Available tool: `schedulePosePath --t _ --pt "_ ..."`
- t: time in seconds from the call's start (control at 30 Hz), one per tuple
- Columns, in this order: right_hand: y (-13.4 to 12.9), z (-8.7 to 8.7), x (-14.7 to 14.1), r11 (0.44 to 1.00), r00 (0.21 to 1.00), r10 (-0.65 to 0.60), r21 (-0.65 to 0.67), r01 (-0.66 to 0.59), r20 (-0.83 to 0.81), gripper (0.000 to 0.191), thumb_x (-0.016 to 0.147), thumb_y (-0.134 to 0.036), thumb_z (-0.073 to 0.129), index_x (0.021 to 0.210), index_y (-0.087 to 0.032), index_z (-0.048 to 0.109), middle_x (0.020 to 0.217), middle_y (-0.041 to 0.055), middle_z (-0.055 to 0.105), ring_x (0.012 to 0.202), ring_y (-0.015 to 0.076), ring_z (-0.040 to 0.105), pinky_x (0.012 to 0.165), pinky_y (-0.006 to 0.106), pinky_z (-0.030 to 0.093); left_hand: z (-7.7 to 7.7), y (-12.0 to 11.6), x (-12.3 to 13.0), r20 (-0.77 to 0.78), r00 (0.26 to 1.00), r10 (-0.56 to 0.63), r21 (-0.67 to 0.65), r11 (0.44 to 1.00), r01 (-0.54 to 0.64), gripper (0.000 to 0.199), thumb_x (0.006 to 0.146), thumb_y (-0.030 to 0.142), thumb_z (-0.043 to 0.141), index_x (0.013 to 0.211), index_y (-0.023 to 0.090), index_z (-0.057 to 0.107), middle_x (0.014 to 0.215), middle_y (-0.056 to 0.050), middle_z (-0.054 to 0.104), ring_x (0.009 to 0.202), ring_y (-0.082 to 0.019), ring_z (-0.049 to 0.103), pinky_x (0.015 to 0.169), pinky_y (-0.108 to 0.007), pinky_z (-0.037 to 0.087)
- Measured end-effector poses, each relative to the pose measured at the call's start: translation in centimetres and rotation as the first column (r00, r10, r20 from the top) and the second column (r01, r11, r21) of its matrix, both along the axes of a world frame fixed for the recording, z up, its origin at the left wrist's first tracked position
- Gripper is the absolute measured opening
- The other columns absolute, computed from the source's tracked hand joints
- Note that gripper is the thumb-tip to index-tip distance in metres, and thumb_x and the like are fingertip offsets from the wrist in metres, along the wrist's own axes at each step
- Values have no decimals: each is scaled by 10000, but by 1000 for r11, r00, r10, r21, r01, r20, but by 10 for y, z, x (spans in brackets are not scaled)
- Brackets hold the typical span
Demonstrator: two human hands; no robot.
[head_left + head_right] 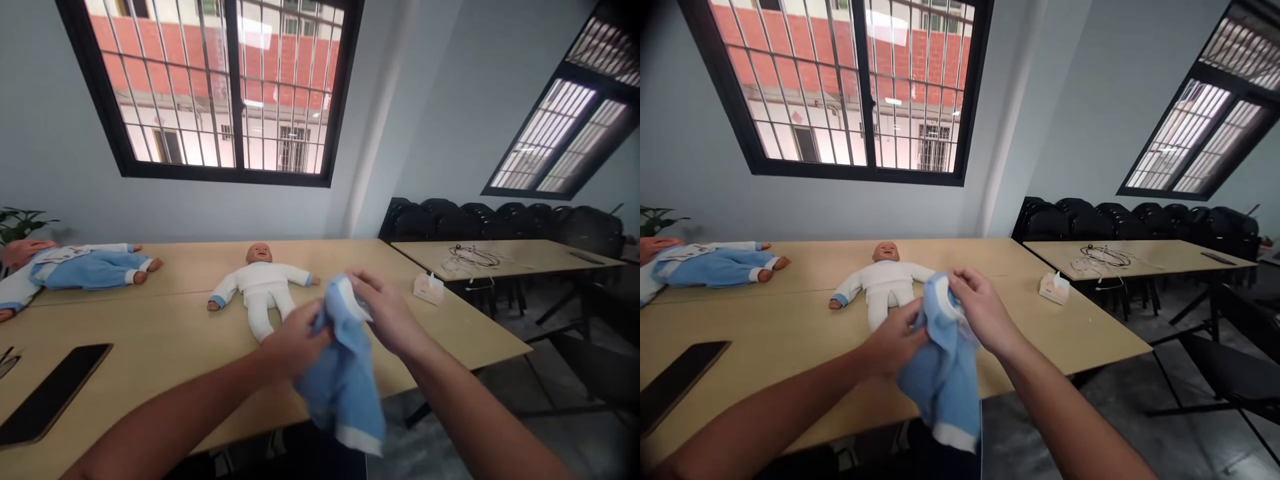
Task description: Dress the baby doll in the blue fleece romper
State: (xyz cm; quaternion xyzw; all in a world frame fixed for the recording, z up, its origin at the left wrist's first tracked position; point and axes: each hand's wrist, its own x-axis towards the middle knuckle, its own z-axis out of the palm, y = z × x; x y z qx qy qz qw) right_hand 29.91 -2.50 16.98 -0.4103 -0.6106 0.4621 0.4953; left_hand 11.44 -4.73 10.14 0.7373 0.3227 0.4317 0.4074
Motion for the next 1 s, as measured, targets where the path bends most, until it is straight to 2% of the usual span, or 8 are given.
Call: schedulePosePath --t 0.07,0.17,0.33,0.43,0.57,0.67,0.83,1.0 --pt "9 -11 -19 997 995 45 59 -40 -86 397 910 -607 645 1047 -234 643 970 38 650 856 192 632 787 333 551 9 5 -13 88 986 142 1 990 -143 334 972 498 616 1134 211 673 1097 -64 741 1069 -266 669 965 -392 530" --pt "-5 -61 -47 938 992 -46 336 84 -120 490 1026 -618 403 1356 -271 508 1290 112 576 1197 268 604 1013 478 537 22 17 -37 185 930 318 -27 948 -318 400 964 542 618 1165 199 661 1064 -53 747 1047 -249 676 904 -348 545" --pt "-51 -182 -88 517 911 -363 855 23 195 806 874 -322 738 1546 -362 295 1464 139 400 1417 380 433 1127 654 450 28 31 -78 290 887 358 -110 934 -341 525 952 601 610 1278 190 622 1096 -69 745 994 -243 708 815 -327 570" --pt "-42 -211 -90 621 871 -466 758 199 154 536 917 -163 587 1423 -284 458 1352 166 504 1300 344 531 1024 583 532 22 43 -111 243 926 289 -145 955 -260 543 918 610 649 1250 180 643 1073 -74 755 981 -259 715 830 -361 579" --pt "22 -178 -67 845 939 -322 485 225 125 109 904 -204 500 966 -232 586 920 64 642 876 252 636 787 419 561 15 74 -159 61 986 158 -353 927 -127 511 838 576 763 1145 170 716 1067 -98 767 962 -275 719 843 -397 577" --pt "74 -127 -57 913 964 -265 326 244 23 107 855 -259 506 928 -209 566 843 37 630 788 210 603 708 336 522 19 97 -183 54 949 310 -347 897 -274 556 816 610 762 1118 145 726 1082 -111 762 983 -271 699 889 -414 559" --pt "88 -56 -52 817 975 -222 541 198 -21 125 906 -274 525 982 -216 605 933 49 648 817 197 607 725 328 500 34 99 -203 17 893 449 92 889 -449 602 881 685 646 1162 157 707 1120 -78 731 1101 -269 627 1007 -417 501" --pt "30 -80 -23 602 944 -141 783 -157 298 170 893 -160 542 1012 -244 629 898 55 667 814 225 631 742 378 507 2 49 -218 -239 871 428 369 870 -327 364 969 516 605 1157 232 734 1300 -90 671 1254 -289 579 1132 -450 433"
